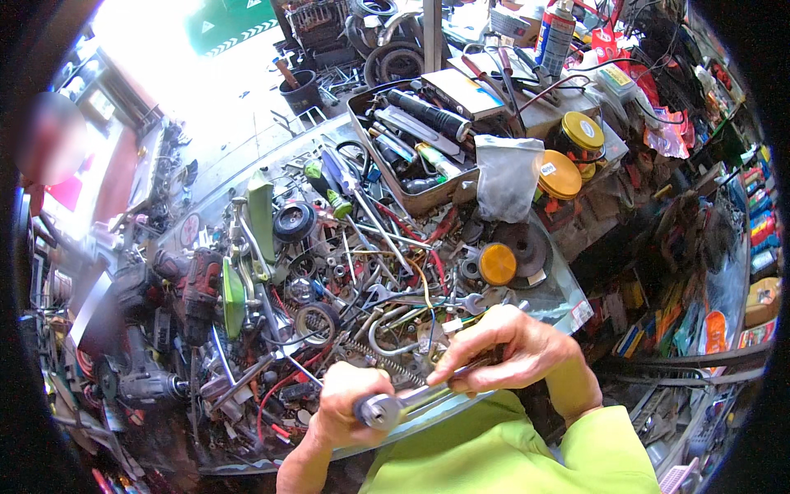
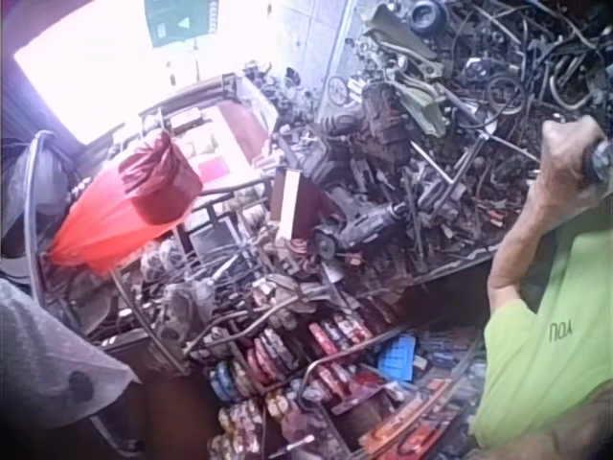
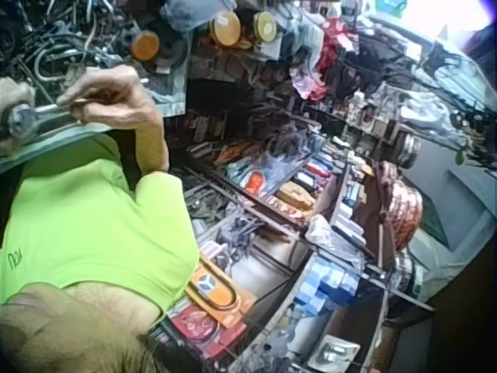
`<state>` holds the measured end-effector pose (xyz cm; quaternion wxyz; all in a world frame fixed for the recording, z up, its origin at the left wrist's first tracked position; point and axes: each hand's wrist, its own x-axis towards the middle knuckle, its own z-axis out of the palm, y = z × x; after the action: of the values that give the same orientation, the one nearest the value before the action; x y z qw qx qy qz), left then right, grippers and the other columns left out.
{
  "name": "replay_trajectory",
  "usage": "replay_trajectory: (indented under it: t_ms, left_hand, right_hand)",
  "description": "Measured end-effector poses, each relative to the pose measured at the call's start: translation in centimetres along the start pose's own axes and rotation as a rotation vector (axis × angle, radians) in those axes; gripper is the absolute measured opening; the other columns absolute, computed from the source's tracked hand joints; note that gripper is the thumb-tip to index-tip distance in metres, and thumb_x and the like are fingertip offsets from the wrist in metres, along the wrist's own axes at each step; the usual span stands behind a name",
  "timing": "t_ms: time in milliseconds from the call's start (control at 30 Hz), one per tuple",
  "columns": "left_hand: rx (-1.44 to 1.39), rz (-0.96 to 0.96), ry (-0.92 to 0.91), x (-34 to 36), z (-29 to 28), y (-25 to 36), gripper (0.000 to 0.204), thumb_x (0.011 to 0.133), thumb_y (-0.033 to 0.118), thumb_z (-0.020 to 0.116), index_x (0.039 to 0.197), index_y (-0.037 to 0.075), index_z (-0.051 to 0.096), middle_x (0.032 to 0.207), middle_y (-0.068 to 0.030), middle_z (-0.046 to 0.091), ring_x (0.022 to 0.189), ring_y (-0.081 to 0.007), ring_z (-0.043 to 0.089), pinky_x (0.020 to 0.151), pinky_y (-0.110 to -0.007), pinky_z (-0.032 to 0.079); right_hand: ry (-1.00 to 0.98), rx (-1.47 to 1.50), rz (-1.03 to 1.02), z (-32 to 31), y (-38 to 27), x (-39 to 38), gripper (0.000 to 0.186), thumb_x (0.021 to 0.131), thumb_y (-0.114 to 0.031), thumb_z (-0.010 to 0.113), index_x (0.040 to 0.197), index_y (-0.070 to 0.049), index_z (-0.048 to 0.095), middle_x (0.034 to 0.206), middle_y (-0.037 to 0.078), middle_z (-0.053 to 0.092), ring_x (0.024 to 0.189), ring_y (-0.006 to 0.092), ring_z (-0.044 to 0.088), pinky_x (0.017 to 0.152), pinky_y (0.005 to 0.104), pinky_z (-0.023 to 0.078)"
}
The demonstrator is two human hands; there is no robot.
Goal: The person uses a wrench to tighten a bolt on a small mechanical component held in their left hand. They repeatedly adjust the wrench and reposition the component on a cluttered workbench in a workshop.
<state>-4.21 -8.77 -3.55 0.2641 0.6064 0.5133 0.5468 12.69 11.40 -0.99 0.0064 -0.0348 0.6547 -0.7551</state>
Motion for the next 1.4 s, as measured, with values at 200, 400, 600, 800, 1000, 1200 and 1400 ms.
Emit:
replay_trajectory:
  t_ms: [200,400,600,800,1000,1200,1400]
  left_hand:
    - [-0.026,-0.169,-0.433,-0.4,1.1,0.7,0.023,0.080,0.019,0.070,0.090,0.006,0.053,0.063,-0.0127,0.052,0.058,-0.0353,0.058,0.052,-0.042,0.044]
    - [-0.198,-0.346,-0.494,0.4,0.7,1.2,0.032,0.097,0.033,0.059,0.112,0.005,0.055,0.071,-0.0179,0.060,0.063,-0.0378,0.063,0.057,-0.043,0.048]
    - [0.118,-0.334,-0.032,-0.1,2.0,-0.5,0.033,0.094,0.027,0.064,0.119,0.006,0.060,0.094,-0.0189,0.068,0.078,-0.0356,0.068,0.066,-0.041,0.054]
    - [-0.226,-0.575,0.314,-0.1,0.5,-0.5,0.039,0.100,0.015,0.058,0.136,0.005,0.050,0.079,-0.0026,0.062,0.059,-0.0031,0.049,0.052,-0.017,0.039]
    - [-0.282,-0.534,0.628,0.0,-0.5,-0.7,0.035,0.101,0.019,0.057,0.133,0.008,0.048,0.078,-0.0039,0.062,0.051,-0.0037,0.046,0.042,-0.018,0.034]
    - [-0.185,-0.466,0.774,0.2,-0.5,-0.5,0.029,0.102,0.017,0.053,0.128,0.007,0.043,0.079,-0.0065,0.062,0.053,-0.0065,0.049,0.043,-0.020,0.038]
    - [0.207,-0.334,0.853,-0.7,0.0,-2.0,0.032,0.100,0.009,0.054,0.128,0.005,0.041,0.080,-0.0018,0.055,0.056,-0.0052,0.045,0.050,-0.020,0.037]
  right_hand:
    - [-0.251,-0.407,0.034,-3.6,-1.8,1.5,0.034,0.082,-0.013,0.080,0.112,-0.003,0.068,0.075,0.007,0.069,0.063,0.0123,0.063,0.057,0.0280,0.048]
    - [-0.146,-0.566,0.066,-4.0,-3.1,3.5,0.040,0.074,-0.019,0.087,0.105,-0.002,0.069,0.074,0.004,0.065,0.064,0.0102,0.060,0.055,0.0247,0.047]
    - [0.290,-0.488,-0.151,-2.0,-3.9,3.7,0.026,0.076,-0.005,0.083,0.099,0.000,0.071,0.080,0.004,0.067,0.071,0.0091,0.063,0.061,0.0227,0.048]
    - [0.493,-0.438,-0.507,0.3,-2.5,4.9,0.024,0.082,-0.001,0.077,0.104,0.003,0.069,0.088,0.011,0.070,0.080,0.0172,0.068,0.070,0.0288,0.054]
    - [0.326,-0.478,-0.650,0.6,-1.5,6.1,0.024,0.086,0.003,0.068,0.111,0.004,0.067,0.096,0.017,0.072,0.085,0.0286,0.071,0.076,0.0369,0.055]
    - [0.180,-0.351,-0.514,-0.4,0.0,5.4,0.037,0.084,0.013,0.061,0.119,0.001,0.066,0.119,0.020,0.067,0.104,0.0303,0.067,0.091,0.0365,0.053]
    - [0.240,-0.302,-0.298,-0.9,0.0,5.3,0.029,0.090,0.002,0.064,0.119,-0.002,0.068,0.108,0.015,0.070,0.095,0.0216,0.070,0.082,0.0314,0.055]
